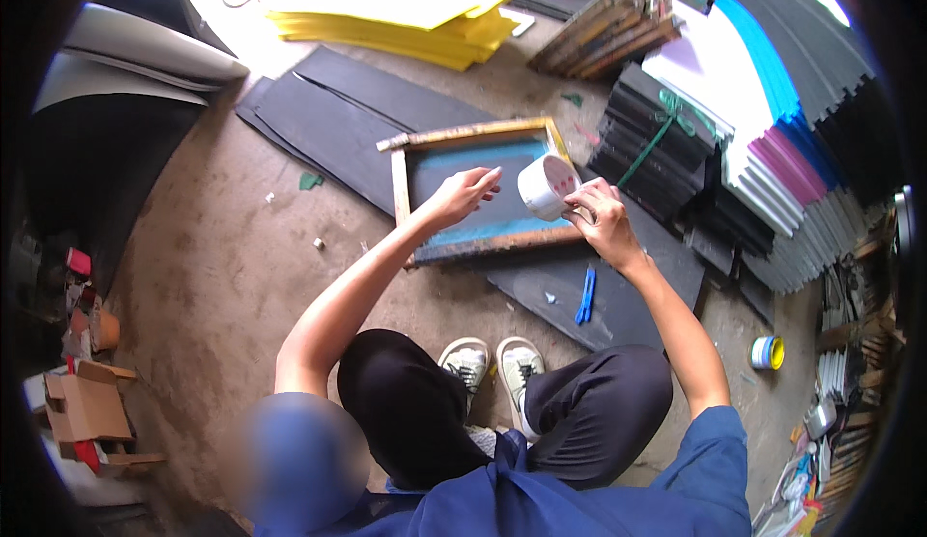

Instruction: The person sits on the floor and applies strips of clear tape to the edges of a wooden frame with a teal interior. They repeatedly tear tape, align it along the frame edges, and smooth it down by hand.

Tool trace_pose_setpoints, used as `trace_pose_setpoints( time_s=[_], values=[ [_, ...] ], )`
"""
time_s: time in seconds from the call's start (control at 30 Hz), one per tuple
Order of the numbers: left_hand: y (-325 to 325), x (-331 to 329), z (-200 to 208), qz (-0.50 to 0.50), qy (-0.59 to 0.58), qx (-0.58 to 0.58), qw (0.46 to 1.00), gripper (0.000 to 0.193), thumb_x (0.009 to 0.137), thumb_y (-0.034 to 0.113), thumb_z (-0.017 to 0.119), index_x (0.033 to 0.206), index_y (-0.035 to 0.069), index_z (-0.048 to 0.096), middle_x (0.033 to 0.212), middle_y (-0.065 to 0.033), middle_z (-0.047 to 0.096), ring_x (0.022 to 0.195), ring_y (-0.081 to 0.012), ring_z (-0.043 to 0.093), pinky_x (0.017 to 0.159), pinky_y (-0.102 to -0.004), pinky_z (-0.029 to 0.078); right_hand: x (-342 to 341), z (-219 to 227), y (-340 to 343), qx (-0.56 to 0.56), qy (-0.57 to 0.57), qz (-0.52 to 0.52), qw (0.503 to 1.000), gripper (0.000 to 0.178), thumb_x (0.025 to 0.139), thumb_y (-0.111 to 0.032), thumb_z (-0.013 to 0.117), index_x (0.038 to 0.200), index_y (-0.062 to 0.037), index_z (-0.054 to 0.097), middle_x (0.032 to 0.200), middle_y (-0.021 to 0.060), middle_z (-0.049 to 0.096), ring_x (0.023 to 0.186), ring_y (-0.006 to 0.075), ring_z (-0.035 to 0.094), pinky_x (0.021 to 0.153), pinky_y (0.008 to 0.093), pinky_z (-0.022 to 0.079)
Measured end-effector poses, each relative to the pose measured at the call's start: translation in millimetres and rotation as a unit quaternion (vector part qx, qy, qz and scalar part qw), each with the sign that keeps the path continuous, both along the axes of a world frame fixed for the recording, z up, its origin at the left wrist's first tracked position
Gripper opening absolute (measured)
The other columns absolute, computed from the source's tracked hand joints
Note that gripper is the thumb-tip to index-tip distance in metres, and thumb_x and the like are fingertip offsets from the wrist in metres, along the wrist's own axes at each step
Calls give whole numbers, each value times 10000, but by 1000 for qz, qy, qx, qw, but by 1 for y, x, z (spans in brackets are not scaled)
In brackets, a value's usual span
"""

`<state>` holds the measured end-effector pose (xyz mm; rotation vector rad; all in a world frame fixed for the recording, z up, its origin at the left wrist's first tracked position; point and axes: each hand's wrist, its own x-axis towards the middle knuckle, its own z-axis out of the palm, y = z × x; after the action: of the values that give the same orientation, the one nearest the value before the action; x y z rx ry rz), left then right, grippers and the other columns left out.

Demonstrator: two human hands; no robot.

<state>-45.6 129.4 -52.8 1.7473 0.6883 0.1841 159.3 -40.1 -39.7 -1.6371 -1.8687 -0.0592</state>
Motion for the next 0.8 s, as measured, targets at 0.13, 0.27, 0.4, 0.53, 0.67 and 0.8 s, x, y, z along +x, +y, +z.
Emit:
trace_pose_setpoints(
  time_s=[0.13, 0.27, 0.4, 0.53, 0.67, 0.8],
  values=[
    [-52, -7, 98, 128, -171, -86, 973, 628, 851, 486, 523, 1270, 32, 411, 1211, -125, 490, 1032, -217, 532, 872, -353, 457, -38, 79, -1, 153, -152, 63, 974, 167, 659, -67, 699, 812, -71, 632, 802, 26, 580, 845, 209, 528, 753, 341, 383],
    [-63, -21, 109, 158, -259, 137, 943, 579, 768, 212, 703, 1240, 0, 442, 1065, -115, 579, 938, -139, 566, 807, -271, 472, -63, 103, -10, 149, -171, 64, 972, 229, 659, -40, 660, 884, -81, 654, 1021, 58, 542, 1024, 241, 469, 894, 369, 359],
    [-87, -30, 107, 164, -329, 191, 910, 629, 724, 57, 708, 1279, 67, 414, 1195, -85, 502, 1057, -142, 510, 931, -333, 434, -63, 104, -21, 153, 33, 2, 988, 604, 652, -102, 678, 1220, -119, 473, 1257, 92, 385, 1135, 263, 397, 957, 383, 323],
    [-85, -29, 97, 72, -361, 135, 920, 672, 706, 8, 706, 1285, 82, 371, 1300, -62, 394, 1238, -162, 352, 1040, -399, 310, -48, 90, -16, 78, 318, 109, 939, 747, 671, -172, 699, 1321, -111, 336, 1338, 91, 344, 1208, 260, 363, 974, 394, 326],
    [-78, -21, 76, 0, -372, 68, 926, 670, 698, -37, 689, 1257, 69, 334, 1301, -72, 367, 1266, -184, 316, 1069, -398, 262, -38, 71, -14, 28, 389, 152, 908, 736, 662, -161, 716, 1306, -95, 365, 1318, 82, 402, 1189, 215, 408, 982, 366, 341],
    [-74, -17, 72, -31, -355, 111, 928, 677, 675, -3, 713, 1237, 65, 343, 1295, -98, 382, 1264, -208, 320, 1075, -380, 241, -33, 67, -15, 8, 403, 123, 907, 628, 623, -97, 729, 1203, -77, 490, 1197, 62, 526, 1028, 202, 529, 924, 346, 398]
  ],
)
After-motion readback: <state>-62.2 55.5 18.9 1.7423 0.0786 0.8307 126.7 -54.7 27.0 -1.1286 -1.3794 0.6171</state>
